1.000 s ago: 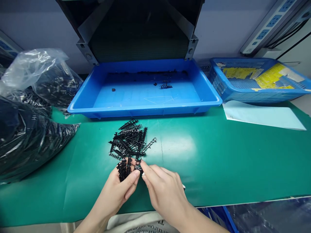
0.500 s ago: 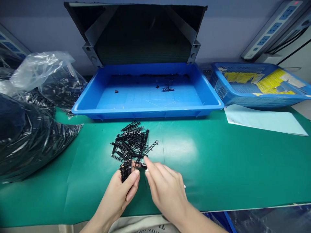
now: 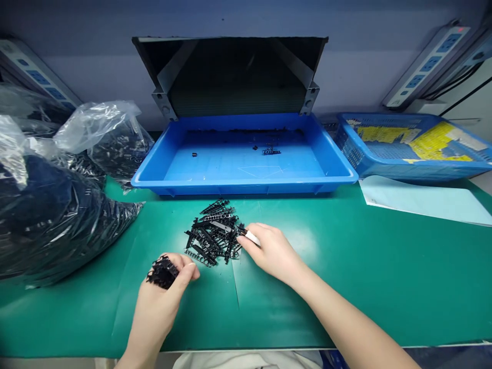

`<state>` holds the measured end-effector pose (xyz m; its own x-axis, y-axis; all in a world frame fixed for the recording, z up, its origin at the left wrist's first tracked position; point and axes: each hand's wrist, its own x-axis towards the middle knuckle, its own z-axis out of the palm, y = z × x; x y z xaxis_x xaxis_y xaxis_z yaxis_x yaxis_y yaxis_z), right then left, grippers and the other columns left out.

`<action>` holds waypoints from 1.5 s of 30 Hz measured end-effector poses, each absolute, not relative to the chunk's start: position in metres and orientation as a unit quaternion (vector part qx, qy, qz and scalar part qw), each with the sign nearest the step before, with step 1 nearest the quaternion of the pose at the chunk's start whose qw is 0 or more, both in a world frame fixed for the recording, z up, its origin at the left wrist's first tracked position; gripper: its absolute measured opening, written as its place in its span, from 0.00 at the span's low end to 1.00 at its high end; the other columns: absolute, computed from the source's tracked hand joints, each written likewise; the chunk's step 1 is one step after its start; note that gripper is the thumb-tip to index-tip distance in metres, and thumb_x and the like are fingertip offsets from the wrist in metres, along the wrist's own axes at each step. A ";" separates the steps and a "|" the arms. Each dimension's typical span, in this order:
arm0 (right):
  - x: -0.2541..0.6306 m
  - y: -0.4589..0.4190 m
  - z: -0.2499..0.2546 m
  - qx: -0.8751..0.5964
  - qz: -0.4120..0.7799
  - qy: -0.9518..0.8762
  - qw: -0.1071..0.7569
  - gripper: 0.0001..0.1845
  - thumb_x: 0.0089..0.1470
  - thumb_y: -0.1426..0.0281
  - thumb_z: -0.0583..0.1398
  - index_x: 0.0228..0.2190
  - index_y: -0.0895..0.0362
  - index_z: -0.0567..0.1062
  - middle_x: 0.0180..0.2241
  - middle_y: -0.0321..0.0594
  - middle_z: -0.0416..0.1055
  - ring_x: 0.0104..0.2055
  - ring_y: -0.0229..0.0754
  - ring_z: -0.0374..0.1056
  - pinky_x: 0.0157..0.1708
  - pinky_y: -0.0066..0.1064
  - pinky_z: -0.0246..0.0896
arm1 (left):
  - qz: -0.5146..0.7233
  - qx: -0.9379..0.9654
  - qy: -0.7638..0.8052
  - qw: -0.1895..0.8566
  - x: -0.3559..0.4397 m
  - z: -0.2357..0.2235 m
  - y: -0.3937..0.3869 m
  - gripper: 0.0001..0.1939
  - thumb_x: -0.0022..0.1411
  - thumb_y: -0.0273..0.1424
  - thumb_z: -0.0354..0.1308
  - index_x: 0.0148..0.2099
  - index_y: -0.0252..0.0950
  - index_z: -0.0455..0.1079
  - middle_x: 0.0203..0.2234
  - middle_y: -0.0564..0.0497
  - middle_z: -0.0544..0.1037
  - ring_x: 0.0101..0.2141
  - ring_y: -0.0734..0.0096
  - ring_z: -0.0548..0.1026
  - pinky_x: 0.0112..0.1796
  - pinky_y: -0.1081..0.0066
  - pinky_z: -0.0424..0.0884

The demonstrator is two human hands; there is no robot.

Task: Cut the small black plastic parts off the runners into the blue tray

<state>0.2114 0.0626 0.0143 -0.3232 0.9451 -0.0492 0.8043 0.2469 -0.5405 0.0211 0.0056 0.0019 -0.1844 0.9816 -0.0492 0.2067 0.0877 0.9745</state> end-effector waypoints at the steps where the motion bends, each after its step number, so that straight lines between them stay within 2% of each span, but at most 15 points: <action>1: 0.214 0.060 0.020 -0.554 0.257 -0.778 0.143 0.19 0.56 0.64 0.50 0.17 0.55 0.54 0.17 0.30 0.55 0.20 0.34 0.55 0.21 0.25 0.47 | 0.474 0.535 0.597 0.364 0.019 0.004 0.006 0.10 0.56 0.28 0.55 0.25 0.38 0.57 0.24 0.55 0.71 0.29 0.71 0.70 0.31 0.74 0.65; 4: 0.219 0.055 0.032 -0.492 0.341 -0.790 0.129 0.20 0.56 0.63 0.50 0.17 0.55 0.52 0.16 0.28 0.51 0.19 0.32 0.50 0.20 0.24 0.45 | 0.449 0.688 0.506 0.264 0.018 0.013 0.010 0.09 0.56 0.24 0.55 0.28 0.40 0.58 0.39 0.53 0.75 0.44 0.65 0.69 0.45 0.67 0.62; 6: 0.221 0.054 0.034 -0.448 0.396 -0.793 0.118 0.19 0.56 0.63 0.49 0.17 0.55 0.52 0.17 0.28 0.49 0.20 0.32 0.49 0.21 0.24 0.44 | 0.382 0.729 0.485 0.295 0.021 0.017 0.014 0.08 0.57 0.25 0.55 0.30 0.40 0.59 0.42 0.53 0.75 0.46 0.64 0.69 0.46 0.65 0.61; 10: 0.221 0.053 0.028 -0.440 0.428 -0.782 0.112 0.18 0.56 0.64 0.49 0.18 0.55 0.53 0.17 0.28 0.50 0.21 0.33 0.49 0.21 0.24 0.45 | 0.251 0.639 0.539 0.489 0.028 0.019 0.022 0.03 0.58 0.30 0.53 0.34 0.41 0.61 0.34 0.53 0.77 0.34 0.67 0.74 0.34 0.72 0.67; 13: 0.216 0.046 0.022 -0.459 0.454 -0.753 0.126 0.16 0.56 0.66 0.49 0.18 0.56 0.56 0.18 0.29 0.55 0.22 0.33 0.53 0.22 0.24 0.47 | 0.211 0.542 0.506 0.637 0.030 0.014 0.022 0.03 0.58 0.31 0.52 0.35 0.38 0.62 0.22 0.55 0.72 0.23 0.72 0.71 0.26 0.74 0.65; 16: 0.208 0.037 0.017 -0.493 0.469 -0.715 0.159 0.15 0.56 0.66 0.48 0.19 0.56 0.58 0.18 0.30 0.58 0.22 0.33 0.55 0.22 0.24 0.50 | 0.244 0.426 0.454 0.744 0.034 0.005 0.019 0.07 0.57 0.33 0.52 0.33 0.35 0.61 0.15 0.58 0.65 0.17 0.79 0.64 0.20 0.79 0.60; 20: 0.201 0.029 0.013 -0.545 0.418 -0.697 0.207 0.16 0.56 0.67 0.49 0.18 0.55 0.57 0.17 0.29 0.57 0.20 0.34 0.54 0.20 0.25 0.50 | 0.279 0.311 0.422 0.805 0.040 -0.004 0.013 0.14 0.56 0.40 0.53 0.31 0.33 0.60 0.10 0.60 0.60 0.11 0.85 0.50 0.13 0.80 0.44; 23: 0.203 0.024 0.014 -0.553 0.405 -0.692 0.226 0.13 0.56 0.67 0.49 0.22 0.55 0.63 0.19 0.31 0.64 0.21 0.35 0.59 0.22 0.25 0.55 | 0.273 0.291 0.424 0.813 0.042 -0.004 0.011 0.16 0.52 0.40 0.58 0.32 0.34 0.59 0.11 0.62 0.60 0.09 0.88 0.45 0.12 0.80 0.39; 25: 0.207 0.020 0.015 -0.547 0.393 -0.702 0.232 0.12 0.58 0.67 0.47 0.33 0.56 0.68 0.26 0.35 0.71 0.27 0.37 0.66 0.26 0.27 0.60 | 0.300 0.278 0.440 0.799 0.042 -0.003 0.010 0.18 0.49 0.40 0.60 0.34 0.35 0.58 0.15 0.61 0.64 0.09 0.90 0.47 0.11 0.81 0.39; 27: 0.210 0.013 0.016 -0.528 0.371 -0.731 0.223 0.17 0.60 0.66 0.44 0.45 0.56 0.66 0.36 0.40 0.73 0.36 0.40 0.69 0.34 0.30 0.63 | 0.330 0.276 0.448 0.784 0.041 -0.003 0.010 0.18 0.49 0.40 0.60 0.36 0.35 0.59 0.21 0.58 0.67 0.09 0.91 0.50 0.10 0.82 0.40; 29: 0.211 0.006 0.016 -0.507 0.340 -0.767 0.196 0.20 0.61 0.67 0.43 0.51 0.56 0.62 0.42 0.42 0.72 0.42 0.41 0.68 0.37 0.32 0.63 | 0.341 0.287 0.451 0.773 0.041 -0.004 0.010 0.16 0.50 0.40 0.59 0.34 0.35 0.59 0.23 0.56 0.68 0.10 0.91 0.51 0.10 0.83 0.41; 33: 0.208 -0.004 0.012 -0.492 0.260 -0.817 0.149 0.19 0.60 0.71 0.44 0.51 0.58 0.62 0.36 0.40 0.73 0.36 0.43 0.68 0.26 0.32 0.62 | 0.334 0.289 0.474 0.762 0.041 -0.007 0.008 0.16 0.52 0.40 0.58 0.36 0.35 0.60 0.22 0.56 0.68 0.09 0.91 0.50 0.09 0.83 0.41; 36: 0.205 -0.004 0.011 -0.489 0.207 -0.834 0.151 0.18 0.60 0.71 0.45 0.50 0.58 0.64 0.31 0.38 0.74 0.31 0.42 0.67 0.20 0.30 0.58 | 0.326 0.290 0.483 0.759 0.042 -0.007 0.007 0.17 0.51 0.41 0.59 0.37 0.36 0.59 0.17 0.60 0.65 0.09 0.89 0.49 0.09 0.83 0.42; 40: 0.204 -0.003 0.010 -0.487 0.169 -0.842 0.159 0.18 0.60 0.71 0.45 0.48 0.59 0.65 0.30 0.38 0.74 0.28 0.41 0.66 0.19 0.30 0.55 | 0.321 0.301 0.487 0.754 0.043 -0.006 0.004 0.15 0.52 0.40 0.58 0.36 0.36 0.59 0.11 0.64 0.60 0.09 0.87 0.48 0.10 0.83 0.42; 45: 0.201 -0.006 0.009 -0.495 0.150 -0.839 0.170 0.17 0.60 0.71 0.45 0.47 0.60 0.67 0.28 0.37 0.73 0.26 0.40 0.66 0.18 0.29 0.55 | 0.330 0.311 0.506 0.734 0.046 -0.007 0.003 0.13 0.52 0.38 0.57 0.35 0.36 0.60 0.10 0.64 0.57 0.10 0.85 0.49 0.10 0.83 0.42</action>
<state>0.2007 -0.0062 0.0094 -0.4521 0.8815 0.1365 0.7795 0.4648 -0.4199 0.0461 0.0035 -0.0070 0.2703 0.7997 -0.5362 -0.1702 0.5878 0.7909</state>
